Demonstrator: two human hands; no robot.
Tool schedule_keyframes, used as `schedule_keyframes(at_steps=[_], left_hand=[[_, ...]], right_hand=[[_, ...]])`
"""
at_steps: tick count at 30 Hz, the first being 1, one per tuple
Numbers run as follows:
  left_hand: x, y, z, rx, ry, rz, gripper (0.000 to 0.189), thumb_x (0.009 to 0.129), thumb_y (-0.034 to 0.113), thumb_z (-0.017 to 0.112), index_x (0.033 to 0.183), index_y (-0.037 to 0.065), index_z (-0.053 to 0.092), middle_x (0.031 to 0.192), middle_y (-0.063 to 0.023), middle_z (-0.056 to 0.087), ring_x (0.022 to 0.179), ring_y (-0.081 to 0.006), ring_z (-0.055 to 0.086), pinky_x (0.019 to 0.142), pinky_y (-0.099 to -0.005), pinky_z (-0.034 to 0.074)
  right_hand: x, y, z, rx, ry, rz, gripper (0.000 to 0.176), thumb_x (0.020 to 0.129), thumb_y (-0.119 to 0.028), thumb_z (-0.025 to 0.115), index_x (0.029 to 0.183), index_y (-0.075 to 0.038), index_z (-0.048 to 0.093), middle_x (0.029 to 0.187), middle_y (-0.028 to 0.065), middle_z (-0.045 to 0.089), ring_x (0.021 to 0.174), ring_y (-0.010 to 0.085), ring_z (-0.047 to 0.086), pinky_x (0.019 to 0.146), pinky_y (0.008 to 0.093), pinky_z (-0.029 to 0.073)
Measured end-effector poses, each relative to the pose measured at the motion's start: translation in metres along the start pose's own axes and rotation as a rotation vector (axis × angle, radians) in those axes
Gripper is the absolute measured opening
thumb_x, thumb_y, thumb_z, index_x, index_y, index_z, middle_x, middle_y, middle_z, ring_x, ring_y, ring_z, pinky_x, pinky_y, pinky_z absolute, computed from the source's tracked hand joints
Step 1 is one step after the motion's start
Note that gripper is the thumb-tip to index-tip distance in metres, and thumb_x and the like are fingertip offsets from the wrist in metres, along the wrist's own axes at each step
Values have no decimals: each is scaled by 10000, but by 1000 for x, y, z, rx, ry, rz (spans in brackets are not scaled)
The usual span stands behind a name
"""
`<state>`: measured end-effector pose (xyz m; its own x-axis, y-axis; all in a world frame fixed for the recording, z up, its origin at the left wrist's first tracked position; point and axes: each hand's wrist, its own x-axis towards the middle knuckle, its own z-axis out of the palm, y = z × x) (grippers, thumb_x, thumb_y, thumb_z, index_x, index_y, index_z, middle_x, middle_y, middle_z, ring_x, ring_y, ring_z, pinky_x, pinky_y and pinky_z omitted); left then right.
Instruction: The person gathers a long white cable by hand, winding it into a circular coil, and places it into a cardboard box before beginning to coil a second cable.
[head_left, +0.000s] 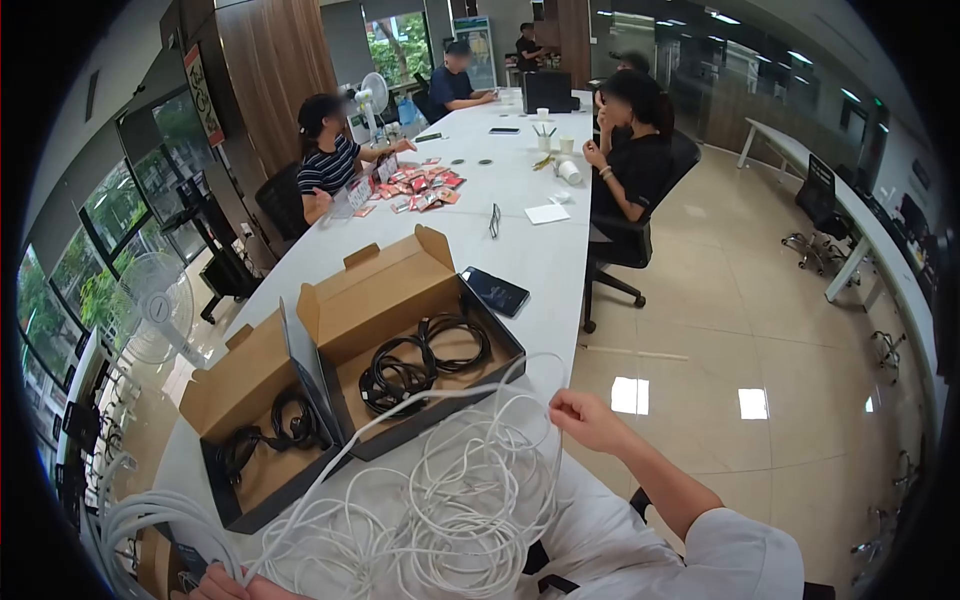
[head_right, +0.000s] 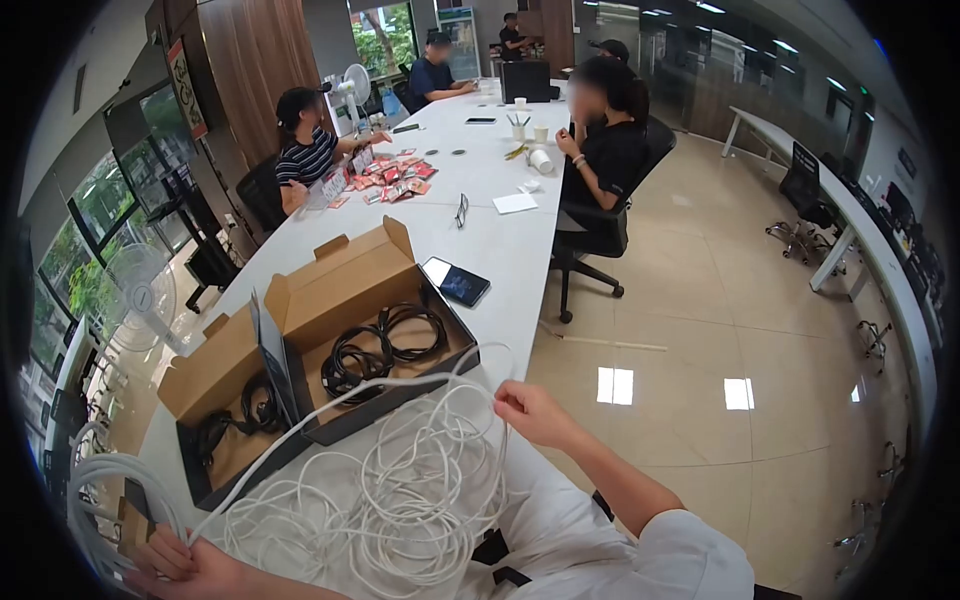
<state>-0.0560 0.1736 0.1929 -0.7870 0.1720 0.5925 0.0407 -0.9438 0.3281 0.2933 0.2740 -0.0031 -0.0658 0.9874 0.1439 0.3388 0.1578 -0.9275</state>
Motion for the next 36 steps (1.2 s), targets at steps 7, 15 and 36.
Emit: schedule_keyframes(at_steps=[7, 15, 36], left_hand=[[18, 8, -18, -59, 33, 15, 408, 973, 327, 436, 644, 155, 268, 464, 56, 135, 387, -70, 128, 422, -241, 142], [20, 21, -22, 18, 91, 129, 423, 978, 363, 391, 626, 168, 259, 442, 52, 130, 376, -71, 114, 401, -233, 148], [38, 37, -38, 150, 193, 211, 439, 972, 388, 390, 616, 179, 239, 439, 37, 111, 376, -79, 98, 405, -238, 147]], right_hand=[[37, -100, 27, 129, 162, -278, 95, 918, -104, 547, 861, -36, 514, 620, -58, 396, 541, 12, 312, 478, 195, 253], [35, -256, 70, 124, -18, -713, 162, 883, -141, 602, 850, 8, 546, 617, 82, 540, 524, 125, 511, 493, 265, 391], [130, -257, 161, 53, -864, -273, 273, 931, -285, 515, 836, -31, 545, 626, -15, 462, 549, 93, 410, 489, 275, 355]])
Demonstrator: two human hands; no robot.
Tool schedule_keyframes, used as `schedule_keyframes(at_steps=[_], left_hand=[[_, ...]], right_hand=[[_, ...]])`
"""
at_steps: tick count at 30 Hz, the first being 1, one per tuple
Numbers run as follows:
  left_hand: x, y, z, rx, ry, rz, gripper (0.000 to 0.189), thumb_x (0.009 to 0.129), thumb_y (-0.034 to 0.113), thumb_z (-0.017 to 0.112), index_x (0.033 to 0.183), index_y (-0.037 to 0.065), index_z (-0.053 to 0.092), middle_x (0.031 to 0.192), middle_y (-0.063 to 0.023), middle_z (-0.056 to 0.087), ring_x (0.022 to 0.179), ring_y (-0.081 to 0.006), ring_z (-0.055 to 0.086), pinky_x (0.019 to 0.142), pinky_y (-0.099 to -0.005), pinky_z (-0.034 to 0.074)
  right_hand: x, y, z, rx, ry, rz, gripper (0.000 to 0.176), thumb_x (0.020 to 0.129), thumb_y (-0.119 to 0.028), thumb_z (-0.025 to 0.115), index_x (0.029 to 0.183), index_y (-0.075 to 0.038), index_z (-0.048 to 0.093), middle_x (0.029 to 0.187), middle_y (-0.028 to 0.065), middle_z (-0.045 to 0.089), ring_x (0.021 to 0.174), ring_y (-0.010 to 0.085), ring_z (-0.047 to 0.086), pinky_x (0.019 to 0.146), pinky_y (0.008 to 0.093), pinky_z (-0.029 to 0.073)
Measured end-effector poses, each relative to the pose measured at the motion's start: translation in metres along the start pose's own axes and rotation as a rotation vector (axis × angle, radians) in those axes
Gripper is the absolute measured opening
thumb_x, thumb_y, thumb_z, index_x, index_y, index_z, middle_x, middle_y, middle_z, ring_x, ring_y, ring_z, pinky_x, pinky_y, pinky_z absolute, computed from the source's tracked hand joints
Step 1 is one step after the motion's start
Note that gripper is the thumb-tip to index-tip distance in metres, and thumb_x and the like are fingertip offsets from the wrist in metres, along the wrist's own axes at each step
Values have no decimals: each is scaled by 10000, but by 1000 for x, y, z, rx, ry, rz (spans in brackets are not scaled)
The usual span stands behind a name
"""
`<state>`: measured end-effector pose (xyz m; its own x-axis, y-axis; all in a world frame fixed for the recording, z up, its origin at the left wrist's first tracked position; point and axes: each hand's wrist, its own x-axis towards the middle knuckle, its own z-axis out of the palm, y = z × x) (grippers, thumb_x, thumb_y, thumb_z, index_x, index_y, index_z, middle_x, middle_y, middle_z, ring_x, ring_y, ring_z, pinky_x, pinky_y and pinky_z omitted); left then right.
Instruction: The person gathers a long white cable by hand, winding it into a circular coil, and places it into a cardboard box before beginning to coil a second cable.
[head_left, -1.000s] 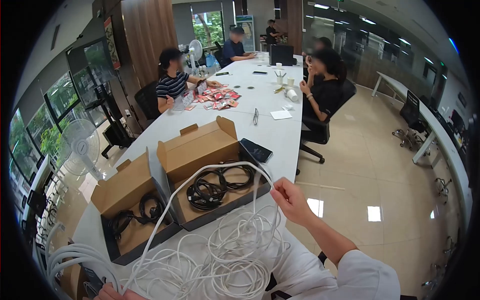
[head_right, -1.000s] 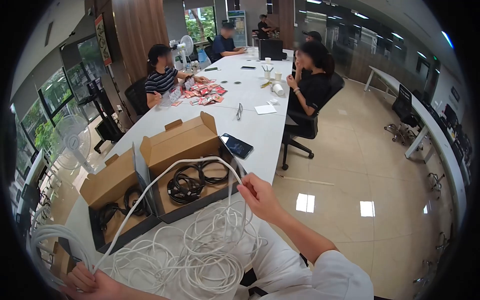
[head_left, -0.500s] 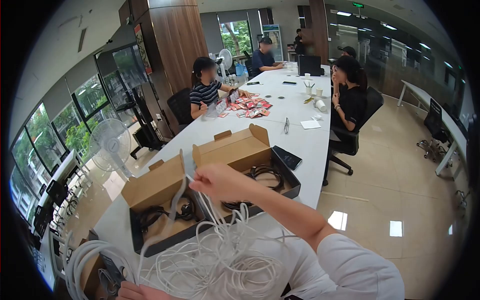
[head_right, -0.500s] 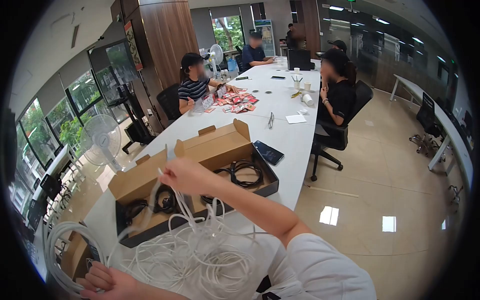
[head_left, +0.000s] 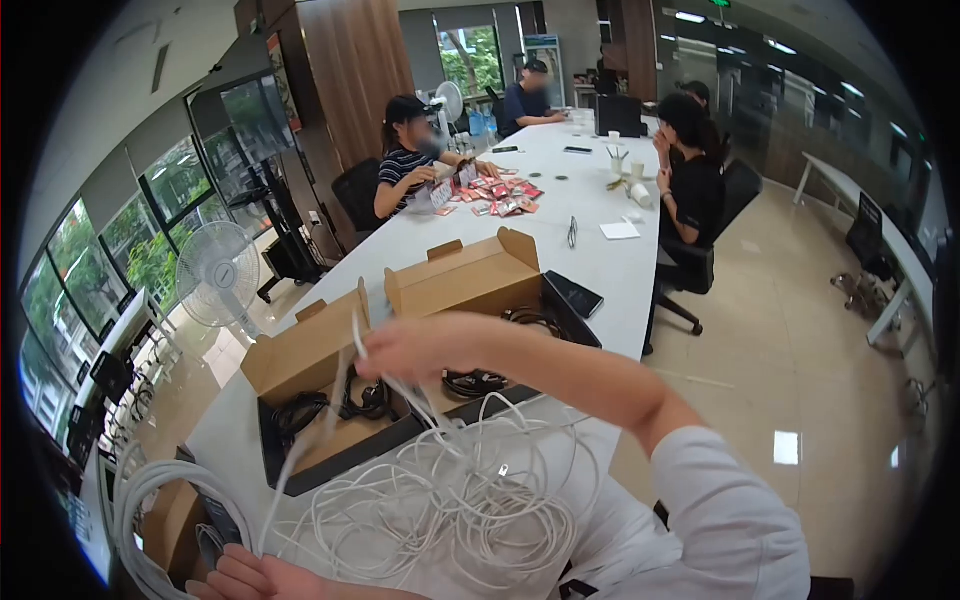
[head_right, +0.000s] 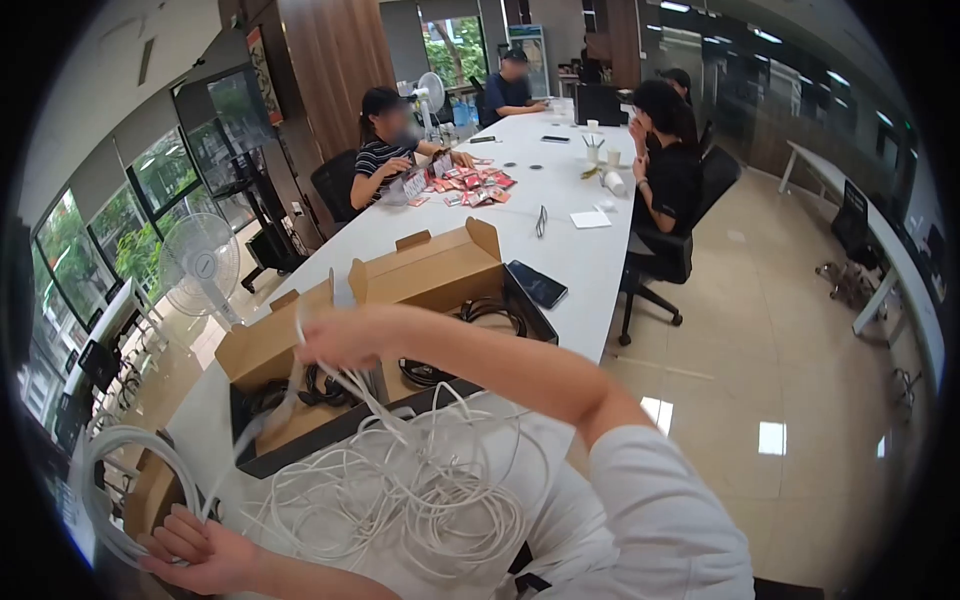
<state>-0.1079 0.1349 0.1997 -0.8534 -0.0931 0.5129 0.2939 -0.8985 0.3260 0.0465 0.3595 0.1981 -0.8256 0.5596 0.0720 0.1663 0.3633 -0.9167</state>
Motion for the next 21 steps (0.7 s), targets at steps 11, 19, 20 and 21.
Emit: schedule_keyframes(at_steps=[11, 19, 20, 21], left_hand=[[-11, 0, 3, 65, -108, 63, 440, 958, 396, 431, 622, 180, 247, 456, 40, 108, 394, -83, 100, 438, -234, 168], [-26, -14, 9, 209, -380, -332, 459, 922, 452, 516, 640, 147, 321, 524, 61, 122, 431, -56, 129, 432, -238, 132], [-26, -17, 13, 214, -386, -327, 465, 917, 457, 522, 643, 145, 312, 528, 60, 122, 434, -54, 129, 434, -237, 133], [-27, -21, 17, 220, -390, -326, 473, 912, 462, 528, 645, 144, 302, 532, 58, 121, 436, -53, 128, 436, -236, 134]], right_hand=[[-12, 21, 67, -396, 612, -439, 197, 944, -210, 470, 859, -33, 490, 803, 154, 526, 698, 380, 533, 621, 433, 438], [-2, 48, 47, -465, 734, -272, 153, 914, -180, 517, 943, -37, 564, 853, 146, 590, 782, 371, 577, 655, 427, 463], [0, 52, 44, -497, 783, -268, 165, 908, -174, 524, 968, -27, 566, 866, 149, 587, 804, 368, 572, 675, 427, 460], [2, 56, 39, -529, 829, -261, 181, 903, -169, 531, 993, -17, 568, 879, 151, 583, 825, 364, 567, 696, 426, 457]])
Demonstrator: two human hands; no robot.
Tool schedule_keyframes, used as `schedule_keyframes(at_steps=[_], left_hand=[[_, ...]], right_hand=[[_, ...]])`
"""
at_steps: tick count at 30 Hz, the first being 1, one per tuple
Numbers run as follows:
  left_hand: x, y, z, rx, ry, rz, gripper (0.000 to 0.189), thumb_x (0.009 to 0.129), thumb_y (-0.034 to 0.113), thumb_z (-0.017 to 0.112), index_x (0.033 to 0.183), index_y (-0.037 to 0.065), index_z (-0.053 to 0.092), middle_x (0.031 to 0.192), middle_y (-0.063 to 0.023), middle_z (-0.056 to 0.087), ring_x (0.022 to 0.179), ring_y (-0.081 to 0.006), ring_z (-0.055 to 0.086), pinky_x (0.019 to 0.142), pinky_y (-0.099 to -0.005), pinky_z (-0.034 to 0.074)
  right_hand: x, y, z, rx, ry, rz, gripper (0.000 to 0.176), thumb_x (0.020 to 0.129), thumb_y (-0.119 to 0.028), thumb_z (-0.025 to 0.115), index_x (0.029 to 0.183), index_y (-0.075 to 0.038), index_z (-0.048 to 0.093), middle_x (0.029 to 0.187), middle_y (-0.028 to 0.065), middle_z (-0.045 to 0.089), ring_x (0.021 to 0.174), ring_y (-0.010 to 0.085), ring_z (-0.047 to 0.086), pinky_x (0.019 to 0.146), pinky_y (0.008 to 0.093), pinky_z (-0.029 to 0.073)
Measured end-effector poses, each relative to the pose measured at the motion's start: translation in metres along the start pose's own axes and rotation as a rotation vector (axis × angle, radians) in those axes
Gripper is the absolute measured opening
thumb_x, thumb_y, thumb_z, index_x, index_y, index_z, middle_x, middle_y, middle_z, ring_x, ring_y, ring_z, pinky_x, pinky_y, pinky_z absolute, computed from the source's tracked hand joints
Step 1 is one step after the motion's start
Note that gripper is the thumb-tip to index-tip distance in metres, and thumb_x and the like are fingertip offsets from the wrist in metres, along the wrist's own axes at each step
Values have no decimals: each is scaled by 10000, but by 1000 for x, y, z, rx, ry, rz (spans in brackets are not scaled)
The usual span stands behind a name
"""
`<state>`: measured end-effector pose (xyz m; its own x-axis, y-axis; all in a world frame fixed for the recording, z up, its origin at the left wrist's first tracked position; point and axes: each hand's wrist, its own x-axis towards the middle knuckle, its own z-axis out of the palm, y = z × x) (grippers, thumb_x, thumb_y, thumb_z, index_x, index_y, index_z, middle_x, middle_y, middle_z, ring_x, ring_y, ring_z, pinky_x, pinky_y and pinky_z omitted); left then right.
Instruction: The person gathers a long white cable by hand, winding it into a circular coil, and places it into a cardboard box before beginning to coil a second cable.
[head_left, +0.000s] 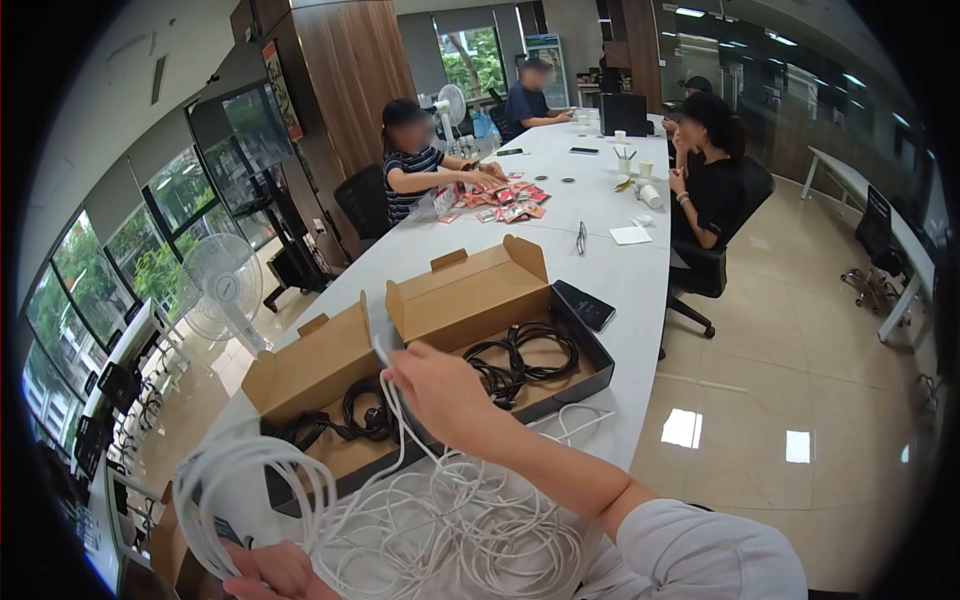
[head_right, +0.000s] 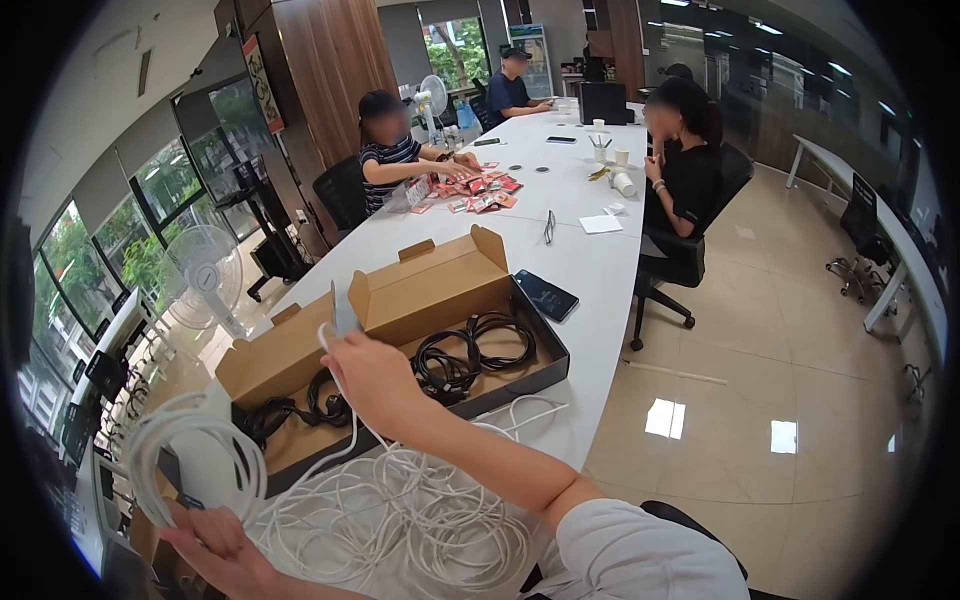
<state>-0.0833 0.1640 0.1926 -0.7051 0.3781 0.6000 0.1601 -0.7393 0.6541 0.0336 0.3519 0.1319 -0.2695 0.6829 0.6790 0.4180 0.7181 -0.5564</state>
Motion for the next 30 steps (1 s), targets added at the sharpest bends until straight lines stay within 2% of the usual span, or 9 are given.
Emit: schedule_keyframes(at_steps=[5, 8, 10, 13, 18, 22, 25, 26, 30], left_hand=[[3, -19, 6, -119, 179, 97, 464, 936, 407, 500, 651, 141, 249, 544, 44, 135, 474, -68, 148, 486, -227, 159], [3, -30, 5, -238, 330, 134, 441, 951, 351, 482, 651, 133, 243, 563, 39, 157, 520, -79, 188, 546, -205, 189], [2, -33, 10, -295, 295, 199, 403, 958, 333, 481, 660, 115, 318, 539, 59, 184, 491, -57, 207, 508, -189, 194], [-6, -20, 28, -265, 304, 124, 450, 958, 386, 472, 648, 145, 252, 508, 46, 136, 446, -68, 140, 450, -235, 156], [-5, -24, 26, -465, 233, -62, 429, 974, 360, 440, 650, 150, 253, 488, 43, 139, 439, -75, 151, 450, -233, 169], [-10, -27, 24, -508, 98, -159, 424, 975, 373, 428, 658, 153, 250, 483, 37, 146, 433, -74, 158, 449, -236, 177], [-19, -14, 23, -504, 98, -20, 420, 982, 373, 411, 665, 152, 246, 485, 35, 150, 432, -72, 156, 450, -237, 180], [-20, -10, 26, -555, 122, 10, 414, 988, 367, 400, 672, 151, 243, 489, 37, 156, 434, -71, 149, 451, -233, 185], [-11, -6, 15, -448, 130, 17, 404, 983, 346, 425, 677, 153, 245, 493, 41, 157, 435, -69, 145, 450, -231, 184]], right_hand=[[3, -18, -19, -96, 321, -123, 220, 855, -130, 587, 1030, 3, 579, 866, 130, 560, 877, 340, 521, 758, 390, 436], [-13, -32, -23, 503, -595, 27, 234, 931, -234, 521, 924, -15, 602, 920, 101, 590, 836, 215, 576, 676, 311, 452], [-17, -39, -19, 885, -1203, 167, 366, 978, -338, 417, 1033, -9, 567, 998, 81, 598, 841, 149, 586, 671, 281, 462], [-37, -41, 21, 1189, -1042, 138, 490, 975, -467, 341, 1095, -22, 508, 1046, 70, 576, 825, 147, 604, 645, 284, 472], [-19, -35, 8, 2037, -1004, 668, 370, 979, -368, 416, 1204, -81, 472, 1185, 56, 560, 1064, 146, 541, 804, 286, 467], [-17, -21, 16, 2159, -745, 991, 215, 980, -260, 433, 1038, -70, 517, 1007, 60, 608, 927, 156, 591, 772, 302, 488], [-10, 19, 54, 2180, -510, 1008, 162, 979, -191, 411, 966, -57, 501, 885, 43, 592, 824, 153, 587, 746, 301, 498], [-6, 24, 58, 2157, -357, 1157, 134, 957, -144, 422, 881, -57, 490, 836, 46, 557, 781, 163, 575, 684, 275, 501], [0, 11, 28, 2068, -270, 1128, 138, 964, -165, 423, 901, -67, 497, 835, 31, 560, 785, 156, 584, 676, 274, 504]])
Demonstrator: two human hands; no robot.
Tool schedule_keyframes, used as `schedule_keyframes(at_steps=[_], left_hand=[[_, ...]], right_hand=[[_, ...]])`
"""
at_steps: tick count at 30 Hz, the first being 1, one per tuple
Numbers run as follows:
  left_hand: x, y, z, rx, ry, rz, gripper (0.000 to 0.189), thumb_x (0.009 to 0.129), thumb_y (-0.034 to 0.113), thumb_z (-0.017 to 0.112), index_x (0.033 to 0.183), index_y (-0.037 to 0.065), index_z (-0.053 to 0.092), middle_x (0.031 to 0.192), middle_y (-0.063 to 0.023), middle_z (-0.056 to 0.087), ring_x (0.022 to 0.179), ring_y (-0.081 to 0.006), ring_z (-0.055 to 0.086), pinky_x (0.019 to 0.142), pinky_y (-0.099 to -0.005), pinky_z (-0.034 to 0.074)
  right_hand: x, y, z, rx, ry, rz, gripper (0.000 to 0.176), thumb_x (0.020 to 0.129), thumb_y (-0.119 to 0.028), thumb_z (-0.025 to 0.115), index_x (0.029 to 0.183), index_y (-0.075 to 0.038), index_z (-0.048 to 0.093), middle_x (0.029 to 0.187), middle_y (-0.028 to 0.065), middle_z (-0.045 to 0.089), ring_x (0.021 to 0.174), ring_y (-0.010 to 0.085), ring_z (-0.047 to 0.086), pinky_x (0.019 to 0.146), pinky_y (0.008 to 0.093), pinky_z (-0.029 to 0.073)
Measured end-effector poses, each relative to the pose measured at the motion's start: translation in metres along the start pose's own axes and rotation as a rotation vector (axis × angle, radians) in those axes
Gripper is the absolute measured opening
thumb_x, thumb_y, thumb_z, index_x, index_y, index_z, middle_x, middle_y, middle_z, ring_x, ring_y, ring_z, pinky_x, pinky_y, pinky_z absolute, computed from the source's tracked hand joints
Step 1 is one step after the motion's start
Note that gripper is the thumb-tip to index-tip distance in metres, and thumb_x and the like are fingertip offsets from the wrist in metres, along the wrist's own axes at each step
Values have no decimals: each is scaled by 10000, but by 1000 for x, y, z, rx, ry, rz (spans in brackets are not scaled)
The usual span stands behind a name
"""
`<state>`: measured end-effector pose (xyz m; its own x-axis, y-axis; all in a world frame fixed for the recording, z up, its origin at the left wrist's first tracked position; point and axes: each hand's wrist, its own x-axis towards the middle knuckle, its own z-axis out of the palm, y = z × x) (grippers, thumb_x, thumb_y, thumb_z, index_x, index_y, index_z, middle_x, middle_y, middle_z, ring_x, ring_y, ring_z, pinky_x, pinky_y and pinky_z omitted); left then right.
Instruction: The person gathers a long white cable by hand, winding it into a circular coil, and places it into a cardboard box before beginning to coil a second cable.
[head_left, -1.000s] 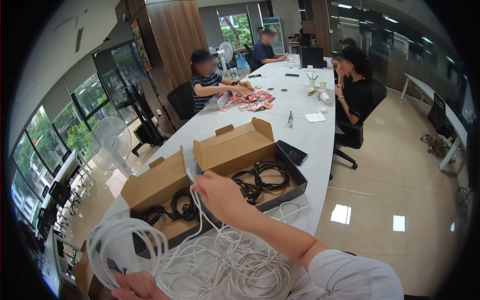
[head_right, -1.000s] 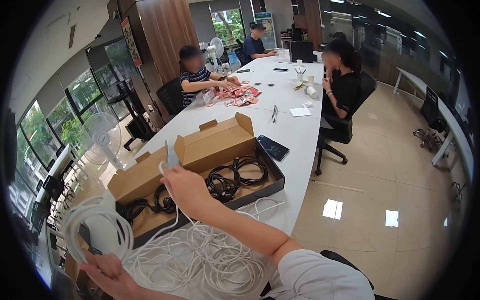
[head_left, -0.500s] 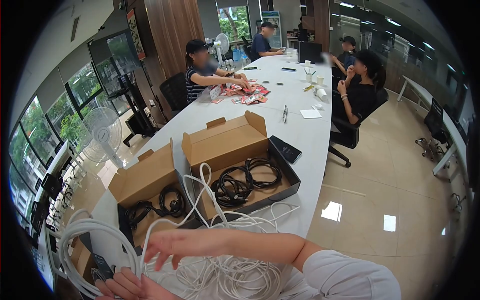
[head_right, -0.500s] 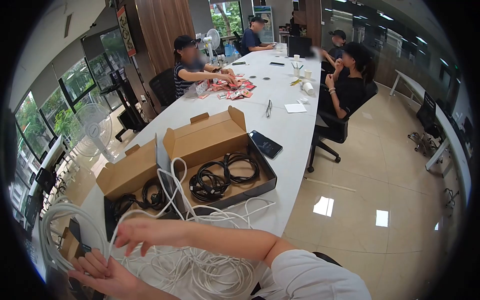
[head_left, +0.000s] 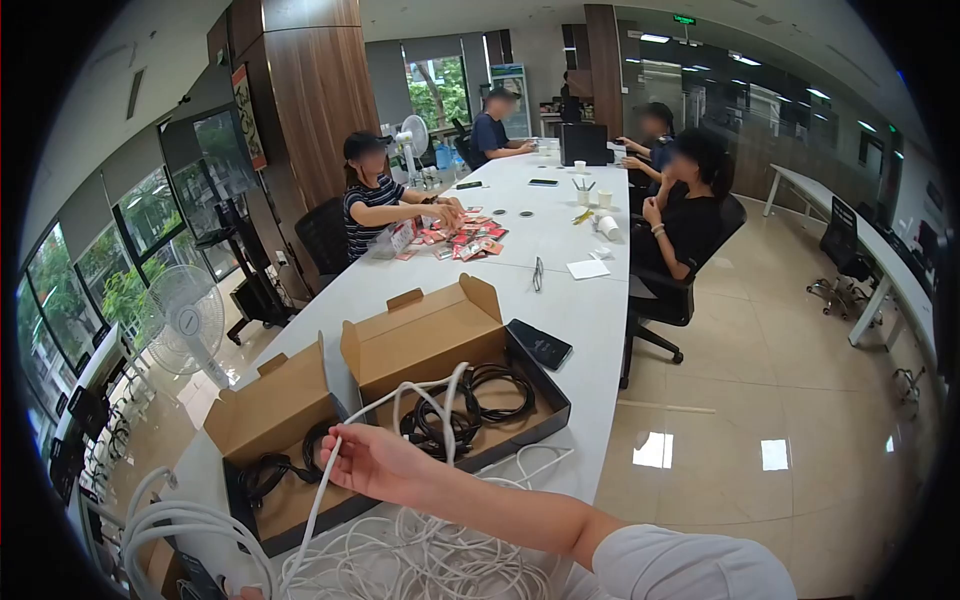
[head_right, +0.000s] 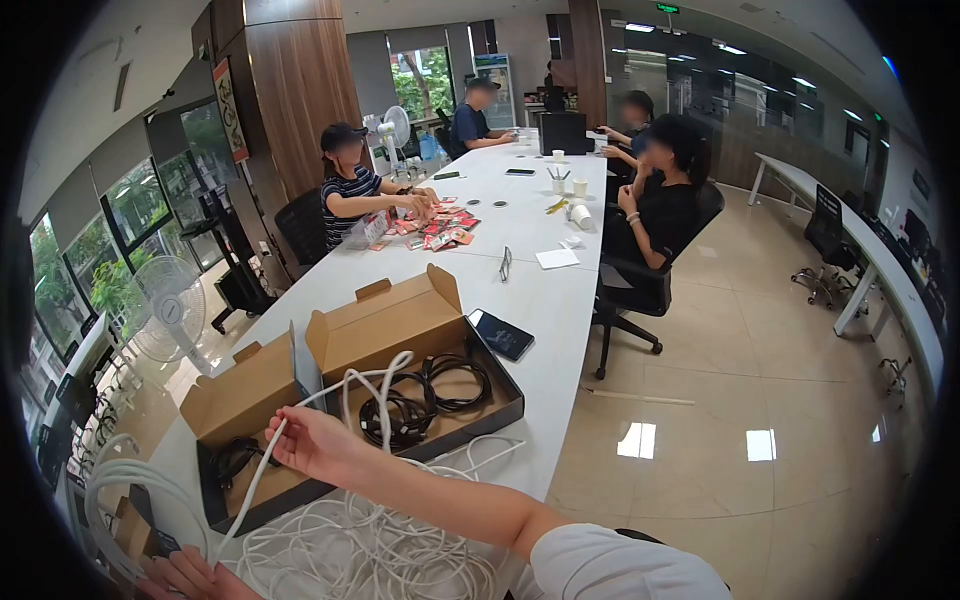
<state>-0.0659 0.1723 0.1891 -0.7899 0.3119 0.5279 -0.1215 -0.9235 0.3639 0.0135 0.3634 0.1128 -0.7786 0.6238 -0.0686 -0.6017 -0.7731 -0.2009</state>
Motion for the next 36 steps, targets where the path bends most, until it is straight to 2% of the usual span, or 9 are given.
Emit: schedule_keyframes(at_steps=[3, 8, 11, 15, 19, 22, 29, 33, 36], left_hand=[[6, 3, -5, 54, -28, -29, 405, 975, 344, 448, 678, 156, 246, 485, 45, 152, 422, -67, 140, 437, -235, 168], [7, -6, -9, 180, -46, -104, 468, 946, 377, 503, 631, 159, 234, 461, 52, 147, 406, -62, 122, 419, -253, 137], [6, -14, -10, 318, -259, -105, 525, 929, 396, 529, 584, 153, 218, 467, 46, 141, 415, -76, 126, 426, -270, 131], [5, -25, -29, 429, -315, -139, 530, 934, 348, 541, 562, 137, 228, 484, 36, 181, 418, -90, 154, 426, -285, 128], [0, -27, -24, 586, -388, -236, 494, 943, 301, 539, 574, 126, 261, 490, 26, 238, 421, -80, 187, 421, -284, 133], [1, -30, -23, 657, -457, -309, 472, 950, 286, 528, 581, 116, 288, 489, 26, 263, 426, -71, 202, 416, -278, 136], [4, -31, -22, 662, -517, -517, 445, 958, 272, 511, 589, 107, 325, 494, 39, 282, 429, -57, 222, 417, -261, 151], [4, -30, -18, 755, -475, -495, 429, 954, 278, 516, 602, 103, 345, 496, 38, 294, 431, -54, 235, 421, -257, 163], [5, -31, -17, 838, -508, -484, 426, 942, 306, 536, 613, 99, 362, 498, 36, 302, 434, -56, 246, 424, -259, 172]], right_hand=[[-7, -10, 3, -156, -119, -81, 125, 963, -175, 436, 906, -81, 496, 834, 9, 561, 786, 132, 586, 672, 262, 503], [-31, -24, 18, -500, -247, -370, 232, 990, -235, 380, 1081, -73, 519, 831, -24, 553, 769, 83, 567, 644, 216, 453], [-43, -28, 27, -633, -235, -461, 228, 994, -251, 387, 1098, -97, 520, 851, -28, 554, 783, 71, 560, 659, 213, 450], [-50, -27, 34, -759, -188, -543, 265, 1003, -246, 380, 1186, -101, 504, 862, -16, 555, 814, 54, 545, 678, 199, 444], [-46, -26, 31, -897, -233, -627, 319, 1004, -167, 351, 1293, -98, 466, 811, -2, 543, 755, 53, 521, 656, 202, 429], [-39, -22, 25, -1034, -275, -791, 339, 991, -103, 356, 1312, -88, 464, 724, 2, 509, 673, 63, 494, 615, 209, 414], [-51, -14, 33, -1420, -235, -944, 365, 957, -21, 383, 1300, -74, 497, 609, 29, 457, 557, 92, 463, 550, 235, 406], [-44, -12, 26, -1455, -296, -1110, 405, 871, 97, 456, 1232, -62, 547, 758, 60, 520, 621, 143, 489, 590, 243, 417], [-45, -8, 30, -1583, -283, -1340, 426, 824, 136, 483, 1190, -61, 577, 932, 76, 534, 738, 163, 516, 662, 257, 436]])
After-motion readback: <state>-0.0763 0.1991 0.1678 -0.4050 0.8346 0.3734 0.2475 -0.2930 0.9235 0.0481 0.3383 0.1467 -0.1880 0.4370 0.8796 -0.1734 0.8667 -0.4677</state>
